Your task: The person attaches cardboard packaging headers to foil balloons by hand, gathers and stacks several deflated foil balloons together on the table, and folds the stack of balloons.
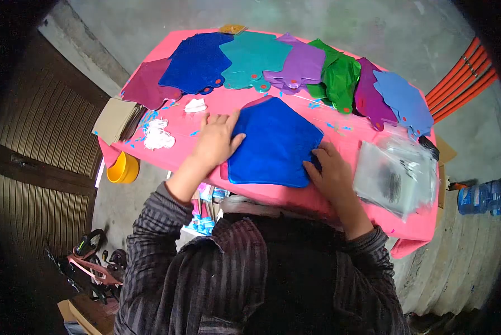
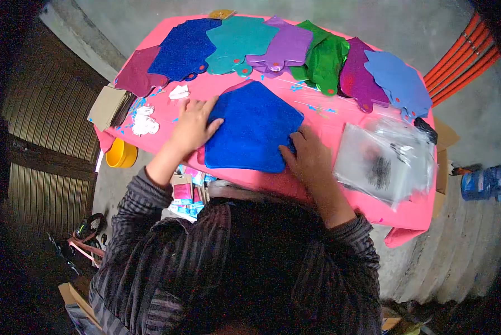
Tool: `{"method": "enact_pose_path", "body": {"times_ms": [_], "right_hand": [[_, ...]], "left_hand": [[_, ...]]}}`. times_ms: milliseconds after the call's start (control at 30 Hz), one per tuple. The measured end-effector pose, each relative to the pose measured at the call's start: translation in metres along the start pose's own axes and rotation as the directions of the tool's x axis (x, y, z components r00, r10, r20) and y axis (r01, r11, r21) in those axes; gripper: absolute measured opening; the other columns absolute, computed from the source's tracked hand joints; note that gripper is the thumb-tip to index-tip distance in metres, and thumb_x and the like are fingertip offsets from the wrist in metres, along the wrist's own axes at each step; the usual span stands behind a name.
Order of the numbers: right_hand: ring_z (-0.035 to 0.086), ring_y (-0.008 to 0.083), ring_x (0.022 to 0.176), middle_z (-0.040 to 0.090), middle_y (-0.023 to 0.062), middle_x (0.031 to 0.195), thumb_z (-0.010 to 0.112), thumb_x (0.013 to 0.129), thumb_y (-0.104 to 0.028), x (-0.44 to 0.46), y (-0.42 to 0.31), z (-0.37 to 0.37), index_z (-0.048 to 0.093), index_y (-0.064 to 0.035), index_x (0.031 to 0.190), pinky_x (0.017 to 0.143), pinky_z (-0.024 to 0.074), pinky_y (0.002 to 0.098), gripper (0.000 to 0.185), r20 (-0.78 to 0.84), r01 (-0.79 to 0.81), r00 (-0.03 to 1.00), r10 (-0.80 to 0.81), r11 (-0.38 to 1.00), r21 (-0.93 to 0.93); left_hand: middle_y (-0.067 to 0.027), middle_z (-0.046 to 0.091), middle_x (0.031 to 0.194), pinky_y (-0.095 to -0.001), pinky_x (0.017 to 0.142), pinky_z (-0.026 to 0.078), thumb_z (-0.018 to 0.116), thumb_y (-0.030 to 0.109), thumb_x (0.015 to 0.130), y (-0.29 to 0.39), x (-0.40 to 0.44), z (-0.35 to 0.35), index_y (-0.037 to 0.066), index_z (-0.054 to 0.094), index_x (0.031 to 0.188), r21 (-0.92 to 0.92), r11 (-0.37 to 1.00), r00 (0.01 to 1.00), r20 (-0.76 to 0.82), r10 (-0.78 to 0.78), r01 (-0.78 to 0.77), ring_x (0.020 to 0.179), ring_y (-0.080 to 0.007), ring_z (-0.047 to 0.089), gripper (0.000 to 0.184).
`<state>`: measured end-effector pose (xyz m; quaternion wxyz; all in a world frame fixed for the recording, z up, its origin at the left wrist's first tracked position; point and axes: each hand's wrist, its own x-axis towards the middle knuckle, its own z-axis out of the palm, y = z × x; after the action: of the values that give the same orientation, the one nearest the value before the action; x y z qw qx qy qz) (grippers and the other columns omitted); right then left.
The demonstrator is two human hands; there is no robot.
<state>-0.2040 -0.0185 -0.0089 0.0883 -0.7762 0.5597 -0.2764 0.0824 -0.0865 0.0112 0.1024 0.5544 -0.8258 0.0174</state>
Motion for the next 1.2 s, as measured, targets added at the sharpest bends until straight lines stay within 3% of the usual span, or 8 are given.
{"method": "enact_pose_path", "body": {"times_ms": [167,400,533,600,733,867,1000,1200], "right_hand": [[0.059,0.0326,0.092,0.056,0.0135,0.108,0.068,0.078,-0.029,0.004,-0.016,-0.014,0.058,-0.0016,0.102,0.077,0.0499,0.0414,0.038,0.135,-0.035,0.99,0.044,0.997,-0.064],[0.058,0.0344,0.093,0.053,0.0156,0.111,0.068,0.078,-0.03,0.022,-0.03,-0.01,0.057,-0.0027,0.105,0.078,0.0491,0.0422,0.041,0.166,0.02,0.986,0.012,0.982,-0.188],[0.057,0.0346,0.094,0.052,0.0163,0.11,0.067,0.078,-0.031,0.032,-0.022,0.015,0.056,-0.003,0.106,0.079,0.049,0.0428,0.041,0.09,0.109,0.991,-0.103,0.992,-0.07],[0.056,0.0346,0.096,0.052,0.0165,0.106,0.066,0.078,-0.032,0.03,-0.016,0.026,0.056,-0.0028,0.104,0.08,0.0491,0.0433,0.04,0.073,0.118,0.991,-0.116,0.993,-0.025],[0.058,0.0336,0.096,0.053,0.0151,0.112,0.066,0.079,-0.027,0.031,-0.019,0.019,0.057,-0.0033,0.107,0.078,0.0494,0.0423,0.038,0.126,0.085,0.989,-0.082,0.996,-0.023],[0.058,0.033,0.096,0.053,0.0144,0.111,0.066,0.079,-0.026,0.03,-0.017,0.022,0.057,-0.0037,0.107,0.078,0.0497,0.0421,0.037,0.093,0.1,0.991,-0.097,0.994,-0.035],[0.058,0.0326,0.096,0.053,0.0138,0.11,0.066,0.079,-0.025,0.03,-0.02,0.022,0.057,-0.0044,0.107,0.077,0.0498,0.0422,0.036,0.129,0.056,0.99,-0.05,0.997,-0.044],[0.058,0.0324,0.094,0.053,0.0135,0.107,0.065,0.079,-0.024,0.03,-0.02,0.024,0.056,-0.0053,0.105,0.075,0.0502,0.0424,0.034,0.101,0.068,0.993,-0.065,0.997,-0.03]], "left_hand": [[-0.0135,0.056,0.113,-0.0487,0.103,0.027,0.061,0.034,0.083,0.008,-0.021,0.003,0.008,0.051,0.127,0.25,0.966,0.971,-0.24,-0.003,0.064,0.11,-0.0297,0.051,0.052],[-0.0102,0.06,0.101,-0.0494,0.095,0.037,0.058,0.028,0.084,-0.023,0.033,-0.009,0.008,0.061,0.102,0.2,0.98,0.991,-0.131,0.013,0.014,0.105,-0.0281,0.054,0.028],[-0.0083,0.057,0.116,-0.0431,0.087,0.043,0.06,0.021,0.079,-0.048,0.107,0.005,0.009,0.058,0.112,0.301,0.953,1.0,-0.002,0.004,-0.003,0.111,-0.0264,0.052,0.035],[-0.009,0.062,0.1,-0.0476,0.094,0.041,0.051,0.013,0.083,-0.058,0.133,0.03,0.009,0.062,0.101,0.221,0.975,0.99,-0.135,0.039,-0.008,0.102,-0.0267,0.057,0.022],[-0.0089,0.061,0.109,-0.0443,0.089,0.045,0.057,0.015,0.078,-0.077,0.174,0.071,0.011,0.061,0.11,0.312,0.939,0.844,-0.456,0.282,-0.145,0.104,-0.0292,0.056,0.033],[-0.0084,0.064,0.101,-0.0427,0.085,0.049,0.052,0.012,0.079,-0.074,0.189,0.067,0.009,0.066,0.09,0.061,0.993,0.974,-0.198,0.107,-0.097,0.098,-0.0282,0.059,0.018],[-0.0088,0.066,0.097,-0.0377,0.08,0.051,0.055,0.015,0.078,-0.073,0.18,0.054,0.008,0.067,0.085,0.208,0.967,0.988,-0.012,0.152,-0.147,0.099,-0.0284,0.059,0.015],[-0.0132,0.066,0.086,-0.0411,0.074,0.052,0.06,0.018,0.075,-0.071,0.167,0.062,0.006,0.067,0.078,0.147,0.985,0.973,-0.201,0.115,-0.086,0.089,-0.0311,0.063,0.014]]}}
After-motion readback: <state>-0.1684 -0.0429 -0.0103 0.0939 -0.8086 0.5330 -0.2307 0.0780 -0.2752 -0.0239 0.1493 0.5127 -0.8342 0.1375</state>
